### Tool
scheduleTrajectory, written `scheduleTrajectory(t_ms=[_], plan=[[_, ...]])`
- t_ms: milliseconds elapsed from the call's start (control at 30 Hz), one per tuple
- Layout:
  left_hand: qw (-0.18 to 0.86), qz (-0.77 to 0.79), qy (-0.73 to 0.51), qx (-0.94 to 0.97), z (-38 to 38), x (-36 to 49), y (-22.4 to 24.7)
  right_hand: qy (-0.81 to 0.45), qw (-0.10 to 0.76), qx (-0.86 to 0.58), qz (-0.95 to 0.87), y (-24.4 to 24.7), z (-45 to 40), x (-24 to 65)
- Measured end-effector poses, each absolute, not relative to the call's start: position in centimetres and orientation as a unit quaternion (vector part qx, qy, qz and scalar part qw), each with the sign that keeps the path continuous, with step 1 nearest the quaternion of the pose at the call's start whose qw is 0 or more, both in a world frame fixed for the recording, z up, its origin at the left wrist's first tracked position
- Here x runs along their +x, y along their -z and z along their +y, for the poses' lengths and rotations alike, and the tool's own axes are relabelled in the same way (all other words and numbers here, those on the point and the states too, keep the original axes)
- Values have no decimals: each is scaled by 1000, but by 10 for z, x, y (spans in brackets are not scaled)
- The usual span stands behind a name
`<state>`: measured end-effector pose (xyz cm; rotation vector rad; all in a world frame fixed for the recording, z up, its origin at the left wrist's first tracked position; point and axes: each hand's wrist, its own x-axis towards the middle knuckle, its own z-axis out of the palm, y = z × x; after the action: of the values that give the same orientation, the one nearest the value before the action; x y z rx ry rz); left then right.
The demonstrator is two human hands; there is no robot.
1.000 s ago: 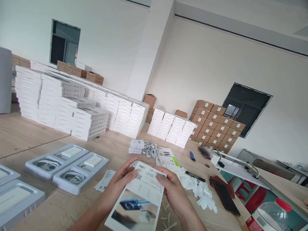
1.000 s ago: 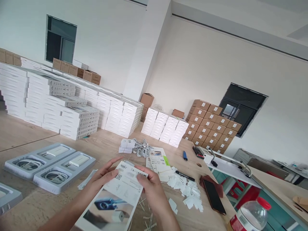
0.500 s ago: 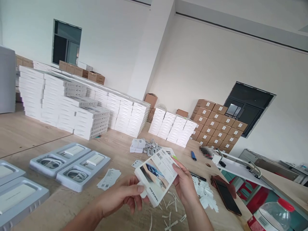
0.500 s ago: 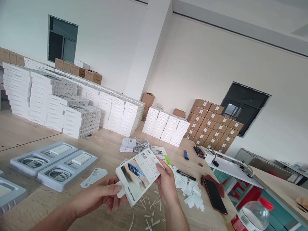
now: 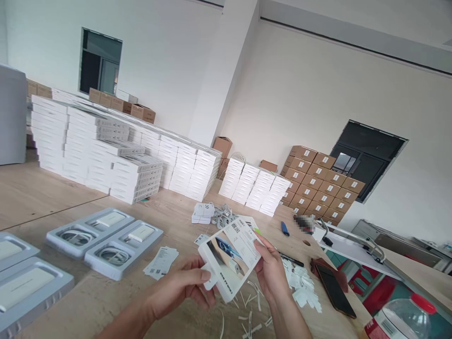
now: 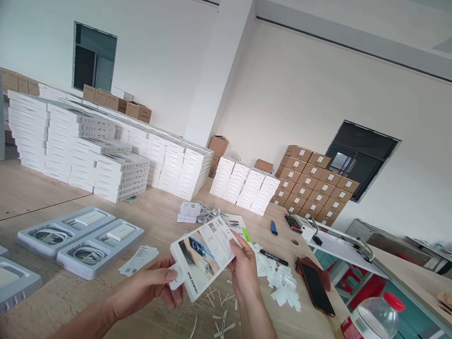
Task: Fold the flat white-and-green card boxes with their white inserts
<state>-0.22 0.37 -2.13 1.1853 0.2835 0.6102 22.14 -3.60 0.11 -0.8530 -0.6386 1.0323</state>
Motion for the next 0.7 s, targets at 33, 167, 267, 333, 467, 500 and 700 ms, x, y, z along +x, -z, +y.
scheduleTrajectory(t_ms=[33,167,267,333,467,500,700], plan=[[771,131,-284,555,3,-2,20,-473,736,-388,-290,-1,-36,220],[722,157,-275,615,3,-4,17,-480,737,-399,-258,1,-36,218],[713,156,-276,626,3,-6,17,-494,731,-406,-239,7,-35,217],[712,154,-286,622,3,-6,19,-502,727,-404,-236,10,-35,215],[711,163,-302,614,3,-4,21,-495,734,-401,-237,13,-35,211],[711,167,-303,613,3,-3,21,-490,735,-402,-239,12,-36,211],[684,236,-363,587,9,4,24,-464,748,-400,-254,3,-34,218]])
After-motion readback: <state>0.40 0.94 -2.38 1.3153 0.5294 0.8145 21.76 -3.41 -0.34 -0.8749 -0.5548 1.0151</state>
